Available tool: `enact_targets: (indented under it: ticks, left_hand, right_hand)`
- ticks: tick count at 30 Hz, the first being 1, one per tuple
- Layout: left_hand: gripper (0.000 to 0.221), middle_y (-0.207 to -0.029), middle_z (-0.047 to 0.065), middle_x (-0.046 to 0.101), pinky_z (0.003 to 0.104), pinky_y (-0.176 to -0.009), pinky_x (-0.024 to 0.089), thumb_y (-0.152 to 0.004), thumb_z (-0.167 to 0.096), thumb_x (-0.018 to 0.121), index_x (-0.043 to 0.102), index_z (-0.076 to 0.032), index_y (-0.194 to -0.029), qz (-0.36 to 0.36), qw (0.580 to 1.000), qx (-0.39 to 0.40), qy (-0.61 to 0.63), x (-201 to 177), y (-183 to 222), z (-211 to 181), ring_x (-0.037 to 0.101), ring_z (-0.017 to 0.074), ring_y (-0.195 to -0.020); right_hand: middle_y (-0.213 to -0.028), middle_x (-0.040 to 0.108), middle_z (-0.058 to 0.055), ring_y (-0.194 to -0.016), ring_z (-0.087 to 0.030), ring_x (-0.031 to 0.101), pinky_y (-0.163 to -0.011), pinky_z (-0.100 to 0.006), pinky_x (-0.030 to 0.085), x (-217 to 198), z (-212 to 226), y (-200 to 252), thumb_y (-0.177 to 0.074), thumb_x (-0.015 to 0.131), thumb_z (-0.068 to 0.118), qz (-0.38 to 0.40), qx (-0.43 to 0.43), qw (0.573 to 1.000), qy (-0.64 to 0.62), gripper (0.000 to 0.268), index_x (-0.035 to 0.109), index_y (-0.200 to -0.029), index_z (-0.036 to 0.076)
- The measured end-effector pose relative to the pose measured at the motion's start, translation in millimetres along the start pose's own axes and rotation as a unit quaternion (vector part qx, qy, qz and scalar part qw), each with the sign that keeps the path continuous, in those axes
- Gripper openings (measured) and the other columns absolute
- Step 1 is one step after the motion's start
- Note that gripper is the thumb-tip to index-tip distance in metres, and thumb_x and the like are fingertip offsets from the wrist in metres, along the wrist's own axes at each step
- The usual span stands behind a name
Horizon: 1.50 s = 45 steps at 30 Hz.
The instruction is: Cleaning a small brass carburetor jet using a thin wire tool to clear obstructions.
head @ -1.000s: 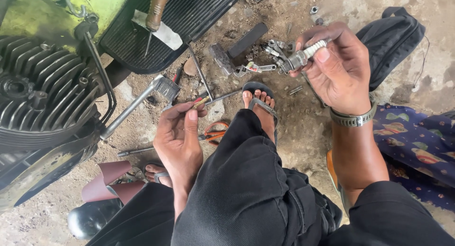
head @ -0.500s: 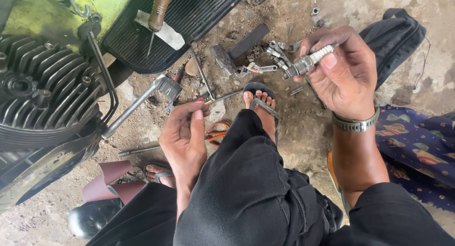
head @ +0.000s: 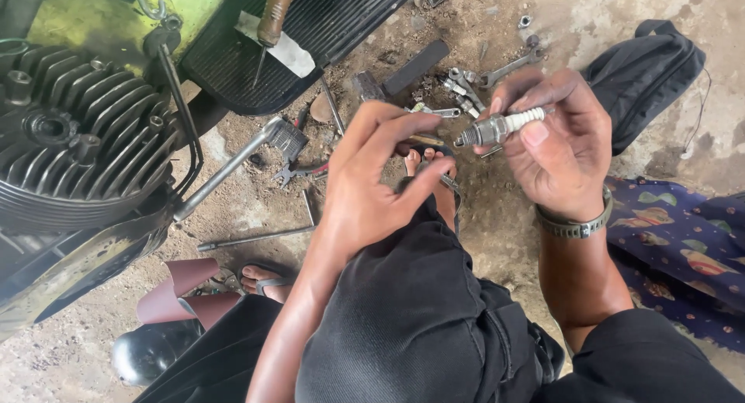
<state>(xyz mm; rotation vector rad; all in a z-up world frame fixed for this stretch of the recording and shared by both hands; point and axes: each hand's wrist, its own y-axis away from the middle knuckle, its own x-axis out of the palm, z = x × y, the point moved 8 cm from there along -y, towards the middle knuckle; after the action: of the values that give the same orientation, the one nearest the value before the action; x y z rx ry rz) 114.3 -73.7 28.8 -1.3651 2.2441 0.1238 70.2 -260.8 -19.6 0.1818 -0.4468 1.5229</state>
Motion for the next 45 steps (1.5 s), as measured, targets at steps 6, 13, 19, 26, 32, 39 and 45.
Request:
enact_targets:
  ticks: [6,13,19,26,32,39,45]
  left_hand:
    - [0.029,-0.118,0.007,0.061,0.034,-0.094,0.060,-0.101,-0.013,0.077,0.063,-0.009,-0.127,0.029,0.997,0.057,0.046,15,-6,-5,0.067,0.0225,-0.107]
    - [0.040,-0.103,0.002,0.052,0.026,-0.074,0.056,-0.100,-0.032,0.075,0.064,-0.010,-0.131,-0.026,1.000,0.009,-0.004,11,-1,32,0.054,0.0123,-0.082]
    - [0.023,-0.096,0.002,0.052,0.028,-0.074,0.049,-0.104,-0.027,0.063,0.070,-0.011,-0.118,-0.055,0.991,-0.123,0.014,3,8,51,0.053,0.0128,-0.075]
    - [0.020,-0.095,0.003,0.055,0.029,-0.072,0.051,-0.104,-0.025,0.062,0.070,-0.009,-0.113,-0.060,0.986,-0.158,0.011,3,20,66,0.053,0.0126,-0.074]
    - [0.022,-0.100,0.004,0.057,0.028,-0.075,0.053,-0.104,-0.028,0.061,0.071,-0.010,-0.113,-0.064,0.983,-0.170,0.004,4,19,69,0.058,0.0131,-0.080]
    - [0.022,-0.096,0.004,0.056,0.029,-0.073,0.050,-0.104,-0.026,0.059,0.071,-0.009,-0.109,-0.057,0.985,-0.162,0.018,13,17,72,0.056,0.0134,-0.078]
    - [0.029,-0.100,0.002,0.053,0.029,-0.071,0.050,-0.106,-0.032,0.055,0.069,-0.009,-0.118,-0.005,0.991,-0.134,0.006,31,4,68,0.057,0.0124,-0.071]
  right_hand:
    - [-0.113,0.058,-0.015,-0.087,-0.019,0.066,-0.082,-0.030,0.064,6,-1,-2,-0.107,0.062,0.022,-0.018,-0.017,0.999,0.037,0.016,0.054,-0.113,0.011]
    - [-0.113,0.061,-0.016,-0.104,-0.027,0.065,-0.093,-0.037,0.057,-71,-9,-26,-0.116,0.055,0.017,-0.037,-0.136,0.954,0.265,0.014,0.049,-0.120,0.006]
    - [-0.107,0.055,-0.006,-0.085,-0.013,0.061,-0.073,-0.022,0.056,-172,-133,-31,-0.104,0.037,-0.004,-0.151,0.174,0.865,0.446,0.022,0.049,-0.119,0.006]
    - [-0.122,0.054,-0.021,-0.066,-0.024,0.056,-0.054,-0.034,0.052,-206,-267,-10,-0.090,0.072,0.002,0.097,0.138,0.732,0.660,0.040,0.069,-0.129,0.002]
    - [-0.122,0.054,-0.019,-0.064,-0.029,0.062,-0.050,-0.037,0.055,-211,-274,-12,-0.094,0.079,0.010,0.080,0.145,0.691,0.704,0.024,0.072,-0.116,0.002]
    - [-0.105,0.070,-0.014,-0.091,-0.024,0.069,-0.080,-0.029,0.062,-184,-222,-10,-0.097,0.075,0.003,0.028,0.044,0.737,0.674,0.020,0.066,-0.114,-0.003]
    - [-0.095,0.066,-0.007,-0.064,-0.007,0.050,-0.049,-0.018,0.044,-113,-113,4,-0.103,0.070,0.002,-0.052,0.174,0.851,0.493,0.015,0.063,-0.116,-0.001]
